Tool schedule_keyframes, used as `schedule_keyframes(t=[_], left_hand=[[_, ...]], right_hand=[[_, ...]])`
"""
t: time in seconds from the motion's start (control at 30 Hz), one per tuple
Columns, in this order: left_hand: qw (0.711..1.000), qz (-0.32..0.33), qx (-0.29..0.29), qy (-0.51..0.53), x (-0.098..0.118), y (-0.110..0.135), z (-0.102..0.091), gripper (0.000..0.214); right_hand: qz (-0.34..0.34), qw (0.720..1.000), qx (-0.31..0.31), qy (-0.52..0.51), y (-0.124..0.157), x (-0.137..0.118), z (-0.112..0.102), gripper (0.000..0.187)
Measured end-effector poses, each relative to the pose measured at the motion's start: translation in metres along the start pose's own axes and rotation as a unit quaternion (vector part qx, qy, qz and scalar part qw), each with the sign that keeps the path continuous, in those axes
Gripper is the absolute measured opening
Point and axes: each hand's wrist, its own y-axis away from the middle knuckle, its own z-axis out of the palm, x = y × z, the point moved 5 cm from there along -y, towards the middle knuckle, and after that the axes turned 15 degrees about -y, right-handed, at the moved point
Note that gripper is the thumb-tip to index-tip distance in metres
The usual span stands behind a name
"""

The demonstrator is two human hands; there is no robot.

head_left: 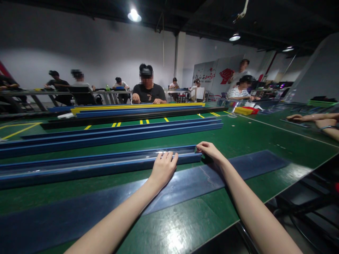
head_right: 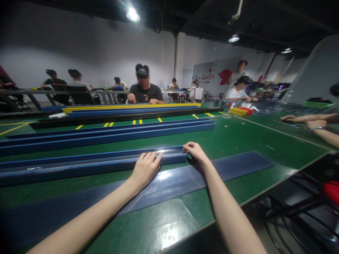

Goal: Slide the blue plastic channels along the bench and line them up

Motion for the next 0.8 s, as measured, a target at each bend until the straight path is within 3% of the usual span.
schedule_keyframes(t=[0.37,0.57,0.8], left_hand=[[1.000,-0.010,-0.006,0.006,-0.0007,-0.0012,-0.0007,0.029],[0.999,-0.025,-0.026,0.001,-0.0010,-0.0033,0.0001,0.015],[0.999,-0.040,-0.027,-0.009,-0.0030,-0.0014,-0.0023,0.021]], right_hand=[[-0.006,1.000,0.000,-0.006,-0.0027,0.0034,-0.0020,0.014],[-0.013,1.000,0.001,0.013,-0.0050,0.0070,-0.0030,0.015],[-0.025,0.999,0.002,0.032,-0.0063,0.0091,-0.0034,0.015]])
